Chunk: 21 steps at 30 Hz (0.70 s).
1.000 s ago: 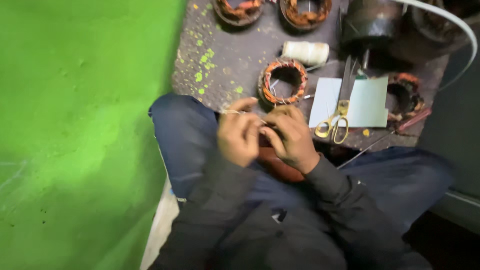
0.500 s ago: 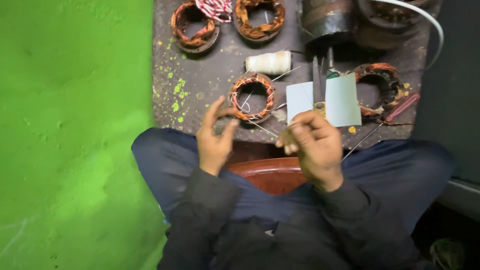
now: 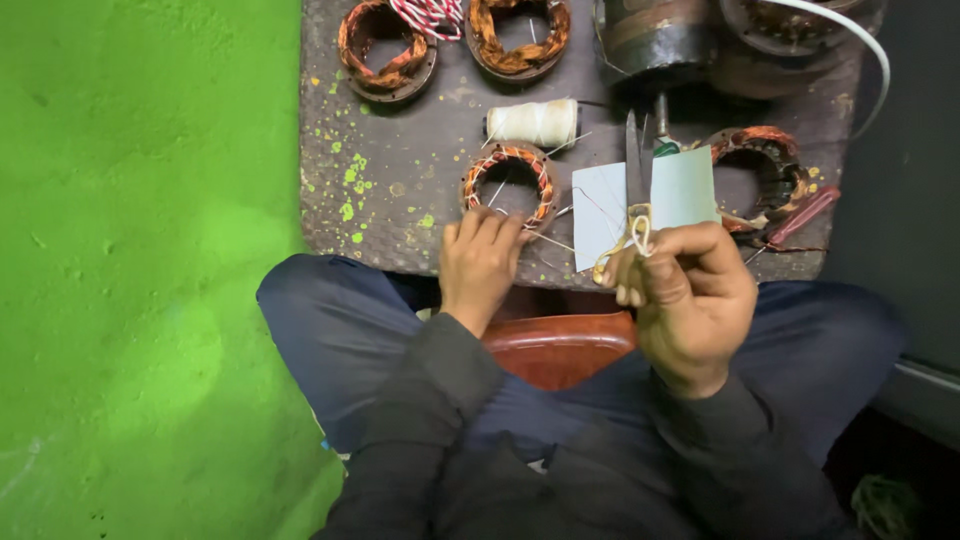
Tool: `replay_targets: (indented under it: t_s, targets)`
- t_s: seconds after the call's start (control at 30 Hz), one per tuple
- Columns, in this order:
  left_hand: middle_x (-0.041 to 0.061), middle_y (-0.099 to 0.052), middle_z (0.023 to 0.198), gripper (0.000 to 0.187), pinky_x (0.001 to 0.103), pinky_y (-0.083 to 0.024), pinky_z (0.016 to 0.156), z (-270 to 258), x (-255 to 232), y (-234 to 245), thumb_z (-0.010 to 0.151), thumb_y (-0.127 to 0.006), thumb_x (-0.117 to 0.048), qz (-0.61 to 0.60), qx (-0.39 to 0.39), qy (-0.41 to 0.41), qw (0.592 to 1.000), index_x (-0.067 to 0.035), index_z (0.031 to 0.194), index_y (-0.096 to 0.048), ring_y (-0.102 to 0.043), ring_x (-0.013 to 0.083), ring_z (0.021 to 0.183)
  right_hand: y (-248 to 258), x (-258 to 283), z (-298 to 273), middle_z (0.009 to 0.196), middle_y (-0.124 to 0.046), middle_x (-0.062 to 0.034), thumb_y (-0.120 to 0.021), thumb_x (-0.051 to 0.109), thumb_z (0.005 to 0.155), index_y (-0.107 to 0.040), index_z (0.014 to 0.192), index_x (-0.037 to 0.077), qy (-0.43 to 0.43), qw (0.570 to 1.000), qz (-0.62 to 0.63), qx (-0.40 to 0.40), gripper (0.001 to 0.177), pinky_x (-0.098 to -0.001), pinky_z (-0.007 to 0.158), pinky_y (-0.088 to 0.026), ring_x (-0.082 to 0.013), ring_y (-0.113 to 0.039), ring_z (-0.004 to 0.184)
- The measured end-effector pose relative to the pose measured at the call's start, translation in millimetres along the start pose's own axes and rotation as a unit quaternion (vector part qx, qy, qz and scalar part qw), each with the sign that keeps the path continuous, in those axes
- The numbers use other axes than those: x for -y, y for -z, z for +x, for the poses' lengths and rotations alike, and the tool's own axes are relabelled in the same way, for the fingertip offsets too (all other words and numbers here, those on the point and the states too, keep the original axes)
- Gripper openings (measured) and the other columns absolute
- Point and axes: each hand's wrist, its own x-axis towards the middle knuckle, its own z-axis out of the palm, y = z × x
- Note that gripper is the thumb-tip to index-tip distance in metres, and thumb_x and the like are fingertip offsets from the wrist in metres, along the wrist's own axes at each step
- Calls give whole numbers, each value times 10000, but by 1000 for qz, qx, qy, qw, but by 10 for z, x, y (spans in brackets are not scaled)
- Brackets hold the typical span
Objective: The person sits cross-legged and winds white thread around a copper-wound stator coil held on the lap. They repeatedly tie knots to secure the thread, occasionally using scissors to cut the thread and continuing the winding process.
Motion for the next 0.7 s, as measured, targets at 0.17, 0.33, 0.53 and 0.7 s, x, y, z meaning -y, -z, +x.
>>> replay_targets:
  t_s: [0.17, 0.33, 0.53, 0.7]
  targets:
    - [23, -724, 1138, 225, 390, -437, 916, 4, -53, 117, 860, -726, -102, -40, -80, -49, 995, -91, 1084, -725, -627, 218, 1058, -60, 67, -83, 837, -639, -92, -658, 151, 1108, -569, 1085, 4, 15, 1000, -20, 8, 174, -308, 677, -556, -134, -608, 687]
    - [34, -701, 1107, 202, 416, -504, 1005, -7, -26, 164, 822, -699, 32, -142, -87, -26, 986, -62, 1000, -676, -674, 245, 1054, -145, 166, 85, 884, -666, -94, -645, 97, 1138, -576, 1126, -6, 11, 998, -64, -24, 125, -301, 693, -570, -130, -628, 699]
    - [53, -713, 1065, 247, 418, -529, 975, -28, -66, 156, 777, -672, 94, -153, -60, 31, 986, -51, 976, -691, -670, 281, 1018, -182, 377, 506, 953, -656, -65, -615, 85, 1146, -601, 1181, -9, -41, 985, -160, -44, 102, -253, 718, -512, -107, -602, 758]
    - [54, -712, 1114, 281, 415, -524, 1014, -27, -1, 207, 756, -696, 75, -203, -72, 20, 976, -47, 1009, -702, -682, 278, 1081, -217, -189, 543, 875, -614, 11, -619, 107, 1103, -640, 1181, 13, -105, 955, -276, 36, 124, -227, 677, -429, -56, -521, 748]
